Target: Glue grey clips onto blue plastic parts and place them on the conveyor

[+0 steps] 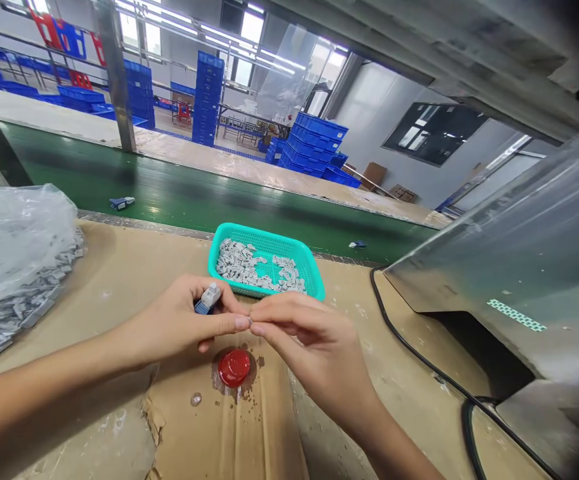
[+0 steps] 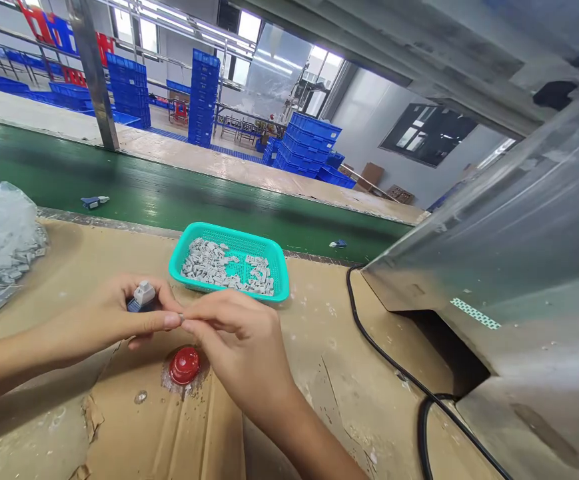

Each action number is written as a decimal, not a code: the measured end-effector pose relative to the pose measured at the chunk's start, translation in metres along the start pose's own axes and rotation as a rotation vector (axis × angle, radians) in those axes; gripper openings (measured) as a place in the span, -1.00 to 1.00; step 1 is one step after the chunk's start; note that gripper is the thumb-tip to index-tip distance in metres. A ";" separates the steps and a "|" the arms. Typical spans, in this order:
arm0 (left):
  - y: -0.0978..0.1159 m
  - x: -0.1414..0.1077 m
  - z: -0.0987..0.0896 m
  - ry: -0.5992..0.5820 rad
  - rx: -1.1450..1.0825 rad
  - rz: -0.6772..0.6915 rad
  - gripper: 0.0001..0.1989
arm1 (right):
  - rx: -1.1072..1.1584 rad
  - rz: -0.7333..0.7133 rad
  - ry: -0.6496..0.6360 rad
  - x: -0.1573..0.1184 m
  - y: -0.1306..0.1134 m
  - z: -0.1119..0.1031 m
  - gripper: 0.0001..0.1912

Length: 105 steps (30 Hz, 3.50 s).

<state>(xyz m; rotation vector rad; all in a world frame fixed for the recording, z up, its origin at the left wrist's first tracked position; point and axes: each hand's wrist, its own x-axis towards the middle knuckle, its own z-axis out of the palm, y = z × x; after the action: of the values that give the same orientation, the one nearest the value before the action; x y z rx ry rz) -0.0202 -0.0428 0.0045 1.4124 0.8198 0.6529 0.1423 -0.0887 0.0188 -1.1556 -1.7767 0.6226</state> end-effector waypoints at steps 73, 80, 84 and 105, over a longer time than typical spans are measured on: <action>-0.007 -0.003 -0.005 -0.015 -0.264 -0.031 -0.77 | 0.237 0.235 0.160 -0.011 0.003 0.004 -0.91; -0.010 -0.002 -0.004 -0.009 -0.180 0.010 -0.70 | 0.205 0.192 0.141 -0.009 -0.001 0.009 -0.89; -0.013 -0.001 -0.006 0.001 -0.160 0.058 -0.68 | 0.099 0.121 0.138 -0.009 -0.002 0.010 -0.86; -0.006 0.079 -0.068 0.418 0.146 0.289 -0.67 | -0.313 -0.182 0.105 0.016 0.033 -0.002 -0.71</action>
<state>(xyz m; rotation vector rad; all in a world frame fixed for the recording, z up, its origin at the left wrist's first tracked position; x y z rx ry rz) -0.0301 0.0600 -0.0084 1.5669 1.0130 1.1563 0.1561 -0.0602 0.0005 -1.1911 -1.9064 0.1765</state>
